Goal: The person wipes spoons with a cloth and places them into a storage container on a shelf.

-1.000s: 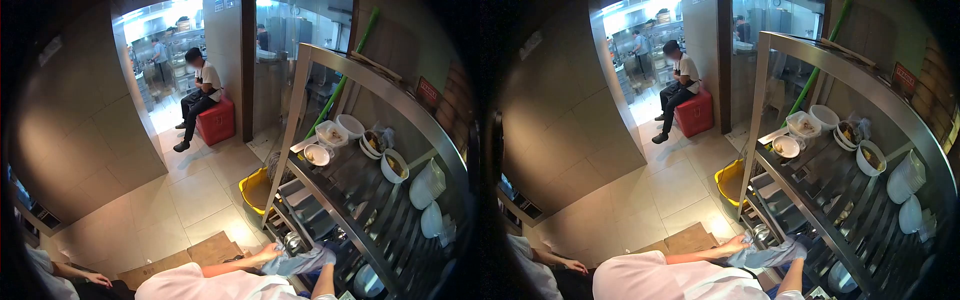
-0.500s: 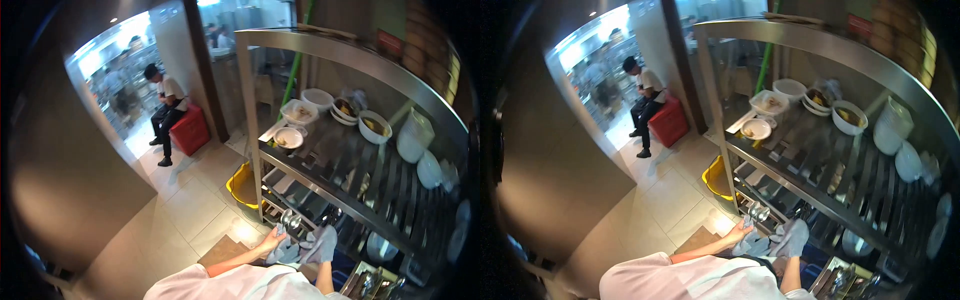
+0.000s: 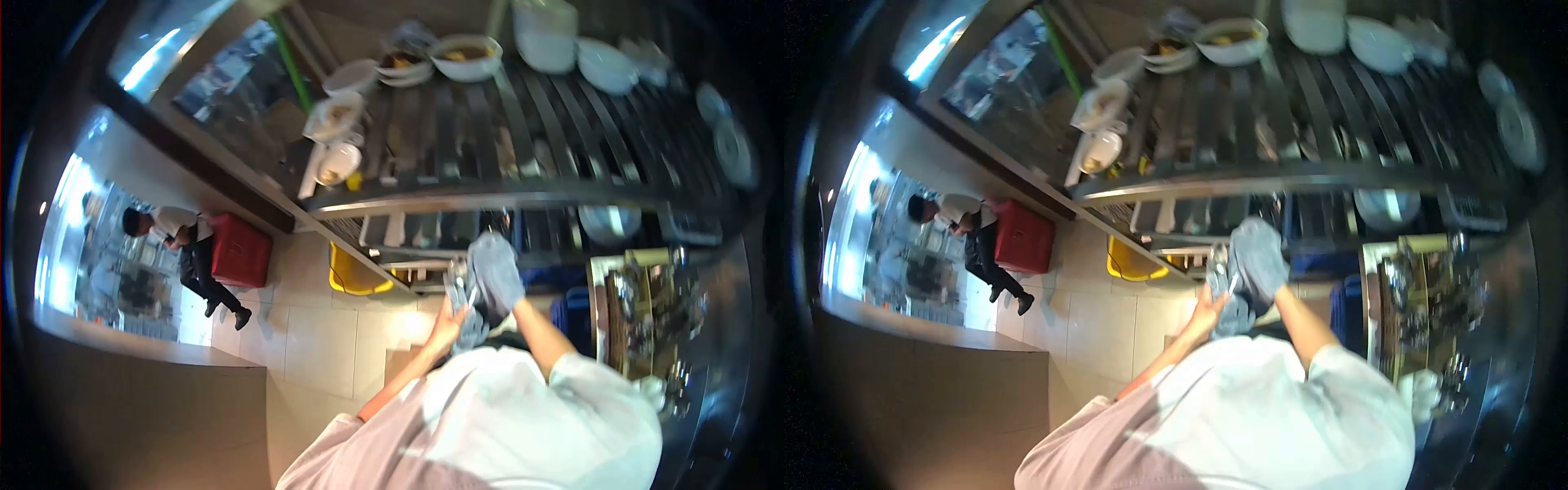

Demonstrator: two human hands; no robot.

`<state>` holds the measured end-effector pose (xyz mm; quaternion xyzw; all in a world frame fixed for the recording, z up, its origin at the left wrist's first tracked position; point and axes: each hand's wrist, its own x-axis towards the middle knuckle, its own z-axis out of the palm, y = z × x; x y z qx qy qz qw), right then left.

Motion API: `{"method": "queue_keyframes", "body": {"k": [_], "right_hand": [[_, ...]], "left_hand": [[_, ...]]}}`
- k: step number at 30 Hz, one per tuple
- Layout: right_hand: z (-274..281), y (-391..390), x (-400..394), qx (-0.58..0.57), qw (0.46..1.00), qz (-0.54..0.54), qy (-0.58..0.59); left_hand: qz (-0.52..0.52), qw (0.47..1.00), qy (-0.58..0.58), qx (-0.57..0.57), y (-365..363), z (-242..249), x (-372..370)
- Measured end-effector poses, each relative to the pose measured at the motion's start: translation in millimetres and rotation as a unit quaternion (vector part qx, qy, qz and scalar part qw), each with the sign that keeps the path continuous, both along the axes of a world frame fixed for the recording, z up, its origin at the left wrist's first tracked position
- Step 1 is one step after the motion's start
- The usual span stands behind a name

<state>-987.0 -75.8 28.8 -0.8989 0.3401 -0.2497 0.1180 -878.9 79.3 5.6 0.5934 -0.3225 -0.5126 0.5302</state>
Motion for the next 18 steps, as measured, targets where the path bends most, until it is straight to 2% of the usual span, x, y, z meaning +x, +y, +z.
{"method": "queue_keyframes", "body": {"k": [1, 2, 3, 4, 5, 6, 7, 8, 9, 11, 12, 13, 16, 18], "right_hand": [[-8.0, -3.0, -1.5, 0.002, 1.0, -0.02, -0.011], [-21.0, -1.4, -4.0, 0.006, 0.999, -0.043, -0.023], [-35.9, -2.4, -5.5, -0.01, 0.997, -0.068, -0.042], [-61.0, -2.5, -2.0, -0.055, 0.99, -0.103, -0.077], [-120.0, -2.5, 13.0, -0.21, 0.936, -0.196, -0.202], [12.5, 24.2, 6.9, -0.082, 0.986, -0.118, 0.086], [153.8, 52.8, 0.8, 0.051, 0.941, 0.024, 0.333], [41.0, 42.7, -2.4, 0.067, 0.983, 0.092, 0.143], [46.9, 43.1, -4.6, 0.07, 0.983, 0.093, 0.144], [69.9, 35.8, -11.5, -0.028, 0.996, 0.034, 0.072], [-3.9, 8.1, -13.4, -0.311, 0.941, 0.006, -0.133], [-9.5, 5.3, -20.3, -0.309, 0.942, 0.007, -0.132], [-17.0, -6.2, -32.3, -0.058, 0.985, -0.022, -0.163], [-19.3, -7.4, -36.7, 0.115, 0.977, -0.039, -0.176]], "left_hand": [[0.008, 0.996, -0.076, -0.041, 2.9, 11.0, -6.4], [0.009, 0.999, -0.052, 0.008, 4.0, 25.4, -8.1], [0.003, 1.0, -0.005, -0.016, 4.7, 9.0, -3.2], [-0.004, 1.0, 0.017, -0.007, 6.1, 9.6, 0.3], [-0.008, 0.999, 0.035, -0.002, 6.7, 11.1, 3.0], [-0.01, 0.999, 0.035, -0.001, 3.7, 10.6, 1.6], [0.002, 1.0, 0.022, -0.01, 0.3, 10.4, -0.1], [0.016, 1.0, 0.011, -0.015, 0.9, 10.6, -1.2], [0.016, 1.0, 0.012, -0.012, 0.7, 13.9, -2.1], [-0.001, 1.0, 0.023, -0.001, -1.6, 28.5, -7.8], [-0.011, 0.999, 0.026, 0.016, -1.7, 34.4, -10.0], [-0.01, 0.999, 0.027, 0.018, 0.4, 32.4, -10.9], [-0.008, 1.0, 0.021, 0.0, 5.1, 26.7, -9.9], [-0.012, 0.999, 0.026, 0.03, 16.7, 23.6, -9.0]]}}
